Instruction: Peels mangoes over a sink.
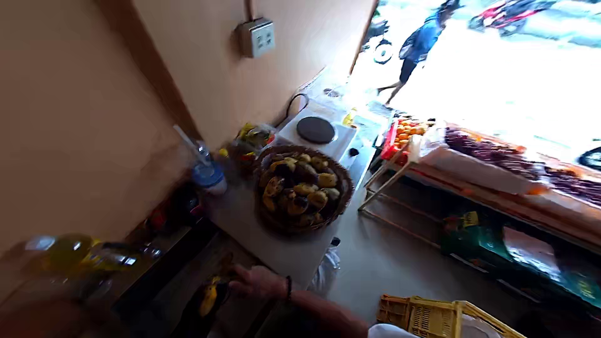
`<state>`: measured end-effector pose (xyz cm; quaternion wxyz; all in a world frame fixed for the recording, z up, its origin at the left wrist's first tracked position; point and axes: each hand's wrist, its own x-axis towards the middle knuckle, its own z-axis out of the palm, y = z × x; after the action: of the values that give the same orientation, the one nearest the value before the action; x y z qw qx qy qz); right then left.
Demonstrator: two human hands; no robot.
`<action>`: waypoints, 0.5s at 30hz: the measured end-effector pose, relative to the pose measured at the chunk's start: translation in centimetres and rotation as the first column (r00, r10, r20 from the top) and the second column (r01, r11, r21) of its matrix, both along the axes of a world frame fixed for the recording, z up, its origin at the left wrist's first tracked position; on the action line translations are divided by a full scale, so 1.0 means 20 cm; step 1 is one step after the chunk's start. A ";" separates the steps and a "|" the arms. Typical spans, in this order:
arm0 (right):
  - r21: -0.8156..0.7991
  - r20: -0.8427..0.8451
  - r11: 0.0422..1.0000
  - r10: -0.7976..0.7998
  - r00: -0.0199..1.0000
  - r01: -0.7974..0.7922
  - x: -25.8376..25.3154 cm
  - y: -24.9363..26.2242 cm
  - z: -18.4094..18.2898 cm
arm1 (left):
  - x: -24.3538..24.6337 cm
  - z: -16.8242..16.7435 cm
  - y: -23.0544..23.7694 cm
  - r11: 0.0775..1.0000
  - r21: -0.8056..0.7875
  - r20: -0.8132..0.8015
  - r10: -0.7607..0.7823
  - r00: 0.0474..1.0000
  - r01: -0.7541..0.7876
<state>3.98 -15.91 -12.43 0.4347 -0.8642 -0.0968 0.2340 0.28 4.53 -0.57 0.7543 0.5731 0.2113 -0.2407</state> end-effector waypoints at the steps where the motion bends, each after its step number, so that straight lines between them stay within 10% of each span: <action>1: 0.019 -0.024 1.000 0.022 0.999 -0.021 -0.01 -0.01 0.01 | -0.02 -0.09 0.05 1.000 0.016 0.047 -0.022 0.999 0.021; 15: -0.190 -0.038 0.981 -0.040 0.998 0.032 -0.05 0.07 0.10 | 0.12 -0.55 0.08 0.935 0.345 0.490 -0.111 0.864 -0.075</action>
<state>3.06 -14.51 -10.50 0.3565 -0.8982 -0.0493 0.2523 2.65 6.13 -11.59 0.6655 0.7436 0.0419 -0.0485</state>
